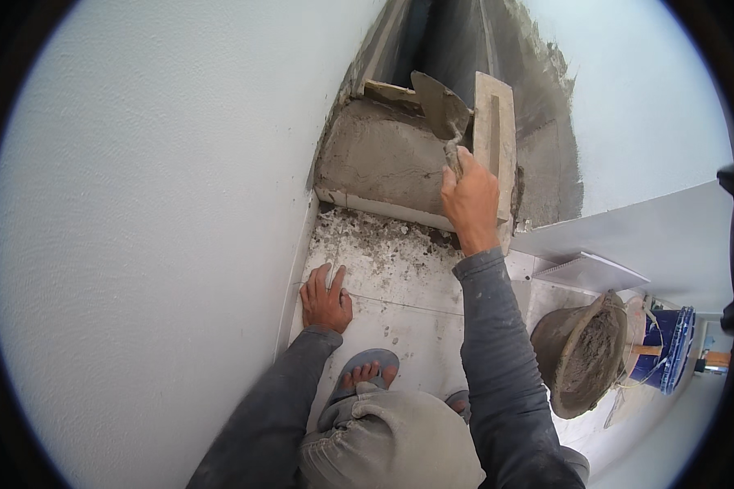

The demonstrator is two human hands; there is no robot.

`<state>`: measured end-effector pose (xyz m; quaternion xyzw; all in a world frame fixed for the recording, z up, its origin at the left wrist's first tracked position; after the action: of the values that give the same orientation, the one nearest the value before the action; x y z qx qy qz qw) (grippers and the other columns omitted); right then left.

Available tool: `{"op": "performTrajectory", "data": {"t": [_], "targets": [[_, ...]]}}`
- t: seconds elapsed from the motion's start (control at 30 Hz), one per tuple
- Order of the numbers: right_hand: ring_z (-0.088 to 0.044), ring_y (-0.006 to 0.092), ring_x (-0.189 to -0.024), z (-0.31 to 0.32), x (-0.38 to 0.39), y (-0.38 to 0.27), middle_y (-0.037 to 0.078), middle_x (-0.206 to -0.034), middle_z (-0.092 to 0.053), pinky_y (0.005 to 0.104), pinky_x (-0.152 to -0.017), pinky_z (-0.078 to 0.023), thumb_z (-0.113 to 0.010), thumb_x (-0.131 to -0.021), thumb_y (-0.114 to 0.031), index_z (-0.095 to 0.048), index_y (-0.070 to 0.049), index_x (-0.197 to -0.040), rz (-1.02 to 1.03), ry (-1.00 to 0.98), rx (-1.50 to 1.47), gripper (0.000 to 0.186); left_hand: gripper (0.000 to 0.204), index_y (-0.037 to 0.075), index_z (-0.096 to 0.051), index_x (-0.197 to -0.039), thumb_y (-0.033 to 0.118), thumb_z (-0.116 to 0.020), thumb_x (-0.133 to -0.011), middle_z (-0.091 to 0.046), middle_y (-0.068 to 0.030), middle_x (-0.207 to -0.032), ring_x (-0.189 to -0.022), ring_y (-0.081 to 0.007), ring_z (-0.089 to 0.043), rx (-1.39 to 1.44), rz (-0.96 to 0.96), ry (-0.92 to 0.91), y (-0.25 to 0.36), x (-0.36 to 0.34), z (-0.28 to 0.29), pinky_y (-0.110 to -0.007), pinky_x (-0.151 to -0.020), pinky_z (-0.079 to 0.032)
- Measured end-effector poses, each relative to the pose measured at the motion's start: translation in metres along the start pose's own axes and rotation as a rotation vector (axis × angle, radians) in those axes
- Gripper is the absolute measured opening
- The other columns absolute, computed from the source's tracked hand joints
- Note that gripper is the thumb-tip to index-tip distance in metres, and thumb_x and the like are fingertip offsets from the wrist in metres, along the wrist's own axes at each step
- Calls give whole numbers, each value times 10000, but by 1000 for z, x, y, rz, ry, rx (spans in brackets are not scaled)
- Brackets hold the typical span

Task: The person scoops cement from a bucket with a trowel and applies it to a wall recess, then smooths the surface with a wooden float. The person repeatedly adds and levels the cement to fill the recess.

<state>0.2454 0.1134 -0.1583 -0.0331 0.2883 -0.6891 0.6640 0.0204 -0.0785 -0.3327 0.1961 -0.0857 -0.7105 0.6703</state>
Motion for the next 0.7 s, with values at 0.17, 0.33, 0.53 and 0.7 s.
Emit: {"op": "performTrajectory", "data": {"t": [0.17, 0.33, 0.53, 0.7], "targets": [[-674, 442, -886, 49, -34, -19, 268, -967, -692, 465, -794, -528, -643, -900, -200, -676, 31, -1122, 67, 91, -111, 322, 548, 131, -545, -1385, 145, -604, -840, -442, -150, -1409, -1336, -353, -385, -3, 16, -8, 0, 0, 0, -518, -1067, -312], [-682, 432, -860, 121, -53, -48, 262, -935, -697, 442, -777, -539, -644, -904, -191, -683, 46, -1092, 132, 41, -201, 305, 547, 132, -545, -1383, 149, -606, -840, -442, -152, -1407, -1335, -356, -387, 4, 15, -9, 0, -2, -2, -529, -1060, -318], [-710, 307, -905, 208, -38, -72, 236, -1004, -717, 365, -831, -527, -637, -933, -152, -647, 90, -1162, 306, -180, 5, 333, 534, 131, -550, -1372, 134, -600, -840, -458, -157, -1394, -1327, -355, -401, -16, -5, 8, -2, 1, -3, -522, -1062, -318], [-625, 421, -695, 272, 26, -48, 233, -780, -639, 478, -666, -500, -625, -905, -113, -615, 51, -1132, 334, -359, 117, 280, 400, 100, -614, -1236, 93, -603, -836, -535, -147, -1275, -1217, -348, -478, 132, 31, 180, 19, -18, 3, -509, -1021, -345]]}}
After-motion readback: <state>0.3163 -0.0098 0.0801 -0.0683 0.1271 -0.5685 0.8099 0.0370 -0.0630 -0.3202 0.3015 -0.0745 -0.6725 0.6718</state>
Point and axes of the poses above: each hand's wrist, its own x-axis away from the middle knuckle, its own z-axis out of the back of the hand, y = z × x, the point moved 1 cm from there along -x, towards the middle knuckle
